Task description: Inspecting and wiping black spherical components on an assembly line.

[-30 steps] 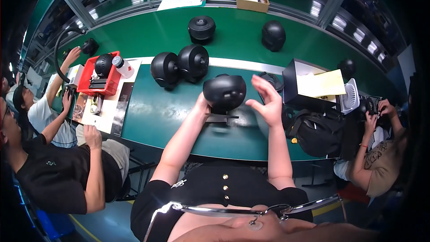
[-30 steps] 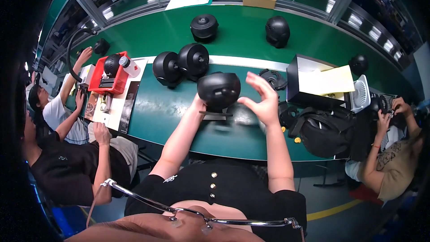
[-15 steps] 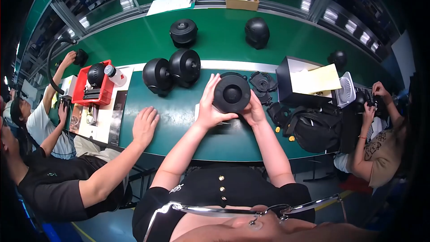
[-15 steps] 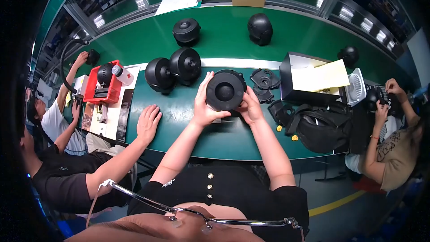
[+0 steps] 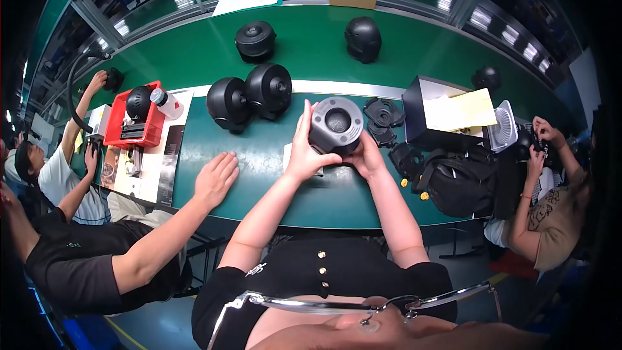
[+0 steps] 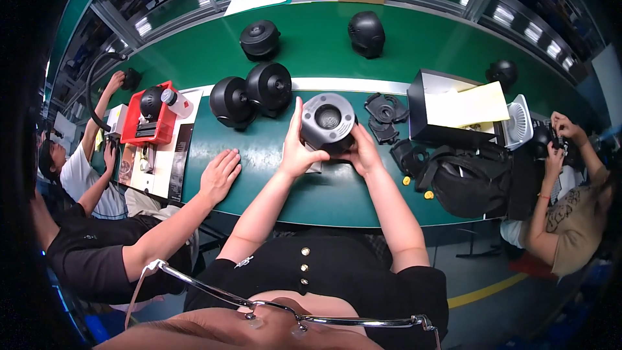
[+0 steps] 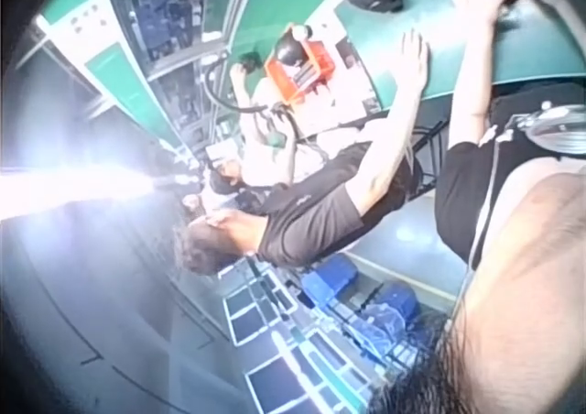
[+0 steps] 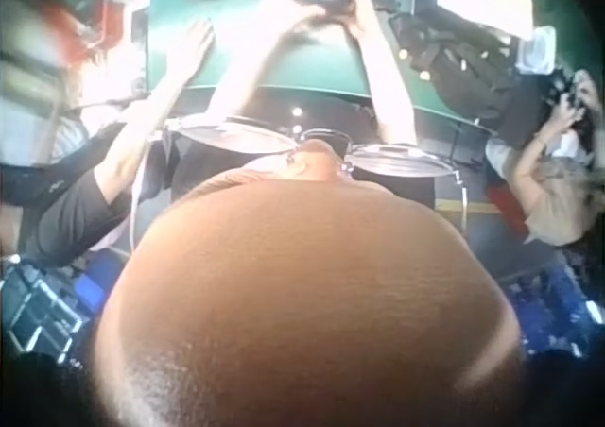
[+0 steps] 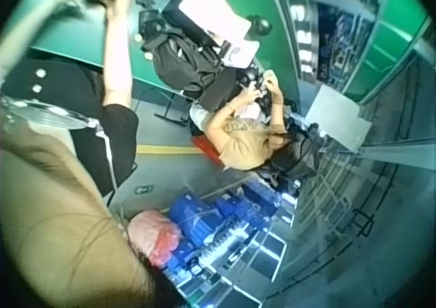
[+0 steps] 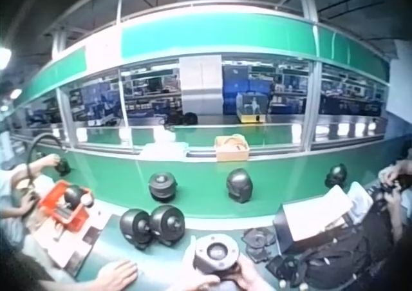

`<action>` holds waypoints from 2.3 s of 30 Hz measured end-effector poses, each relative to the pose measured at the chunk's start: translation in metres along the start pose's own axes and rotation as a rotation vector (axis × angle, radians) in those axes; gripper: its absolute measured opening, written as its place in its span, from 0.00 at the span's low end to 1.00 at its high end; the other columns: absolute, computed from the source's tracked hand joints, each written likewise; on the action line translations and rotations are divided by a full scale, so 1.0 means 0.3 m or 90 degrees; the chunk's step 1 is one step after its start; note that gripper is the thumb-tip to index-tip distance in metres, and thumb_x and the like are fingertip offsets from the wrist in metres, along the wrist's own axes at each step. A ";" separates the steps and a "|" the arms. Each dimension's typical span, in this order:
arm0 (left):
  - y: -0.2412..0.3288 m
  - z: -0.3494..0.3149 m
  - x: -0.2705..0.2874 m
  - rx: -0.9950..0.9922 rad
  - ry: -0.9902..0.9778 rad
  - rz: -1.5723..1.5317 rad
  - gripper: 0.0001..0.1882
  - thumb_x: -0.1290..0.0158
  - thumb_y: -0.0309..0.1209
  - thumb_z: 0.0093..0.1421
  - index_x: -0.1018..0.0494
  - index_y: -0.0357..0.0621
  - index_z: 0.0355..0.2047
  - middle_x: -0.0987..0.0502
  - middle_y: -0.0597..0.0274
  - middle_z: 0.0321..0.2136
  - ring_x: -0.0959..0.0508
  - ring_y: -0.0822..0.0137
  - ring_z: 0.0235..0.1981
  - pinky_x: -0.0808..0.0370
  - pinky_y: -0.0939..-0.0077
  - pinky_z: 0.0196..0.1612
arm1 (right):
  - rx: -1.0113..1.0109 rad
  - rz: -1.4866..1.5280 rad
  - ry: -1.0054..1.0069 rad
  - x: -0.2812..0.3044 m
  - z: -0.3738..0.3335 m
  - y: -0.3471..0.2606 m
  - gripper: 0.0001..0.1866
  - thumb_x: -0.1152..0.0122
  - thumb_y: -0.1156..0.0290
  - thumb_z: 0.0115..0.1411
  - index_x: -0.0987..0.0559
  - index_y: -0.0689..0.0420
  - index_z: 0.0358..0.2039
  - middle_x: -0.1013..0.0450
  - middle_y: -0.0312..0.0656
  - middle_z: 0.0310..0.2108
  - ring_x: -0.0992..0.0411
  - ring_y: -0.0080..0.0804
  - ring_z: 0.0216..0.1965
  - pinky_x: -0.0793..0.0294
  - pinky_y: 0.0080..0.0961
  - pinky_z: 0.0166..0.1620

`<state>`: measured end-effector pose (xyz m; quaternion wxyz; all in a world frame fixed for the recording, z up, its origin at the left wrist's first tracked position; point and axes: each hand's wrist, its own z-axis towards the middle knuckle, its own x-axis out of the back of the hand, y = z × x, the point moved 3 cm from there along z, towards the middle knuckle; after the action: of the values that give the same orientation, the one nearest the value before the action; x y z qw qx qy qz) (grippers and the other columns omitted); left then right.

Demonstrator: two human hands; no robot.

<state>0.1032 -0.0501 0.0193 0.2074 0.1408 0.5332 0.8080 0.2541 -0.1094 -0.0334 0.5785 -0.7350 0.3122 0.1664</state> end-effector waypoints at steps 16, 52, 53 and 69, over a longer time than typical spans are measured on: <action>0.041 0.007 -0.005 -0.188 -0.050 0.352 0.59 0.31 0.40 0.33 0.52 0.37 0.63 0.47 0.45 0.61 0.47 0.45 0.62 0.47 0.56 0.62 | -0.109 0.204 -0.078 -0.091 -0.001 -0.021 0.36 0.69 0.35 0.60 0.39 0.46 0.60 0.39 0.39 0.58 0.38 0.39 0.57 0.31 0.40 0.50; -0.116 0.027 0.057 -0.049 0.139 0.072 0.11 0.43 0.23 0.52 0.24 0.39 0.38 0.28 0.53 0.44 0.25 0.59 0.42 0.27 0.72 0.45 | 0.636 -0.944 0.353 -0.317 0.653 -0.427 0.47 0.24 0.60 0.31 0.36 0.51 0.54 0.44 0.50 0.54 0.39 0.50 0.53 0.33 0.38 0.53; -0.157 0.036 0.066 0.064 0.098 -0.102 0.17 0.48 0.33 0.59 0.29 0.36 0.46 0.28 0.52 0.44 0.25 0.59 0.44 0.28 0.69 0.49 | 0.642 -0.827 0.296 -0.310 0.612 -0.422 0.48 0.24 0.59 0.32 0.37 0.53 0.55 0.43 0.50 0.53 0.39 0.48 0.53 0.35 0.36 0.54; -0.123 0.023 0.078 0.115 -0.038 -0.245 0.28 0.59 0.43 0.66 0.42 0.34 0.59 0.34 0.58 0.55 0.35 0.67 0.55 0.43 0.75 0.59 | 0.465 -0.488 -0.025 -0.162 0.008 -0.211 0.28 0.49 0.56 0.61 0.39 0.63 0.55 0.36 0.46 0.52 0.41 0.32 0.57 0.46 0.27 0.59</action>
<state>0.0929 -0.0203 -0.0118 0.3602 0.0783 0.6143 0.6977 0.2591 -0.0857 0.0428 0.8219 -0.5439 0.0478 -0.1624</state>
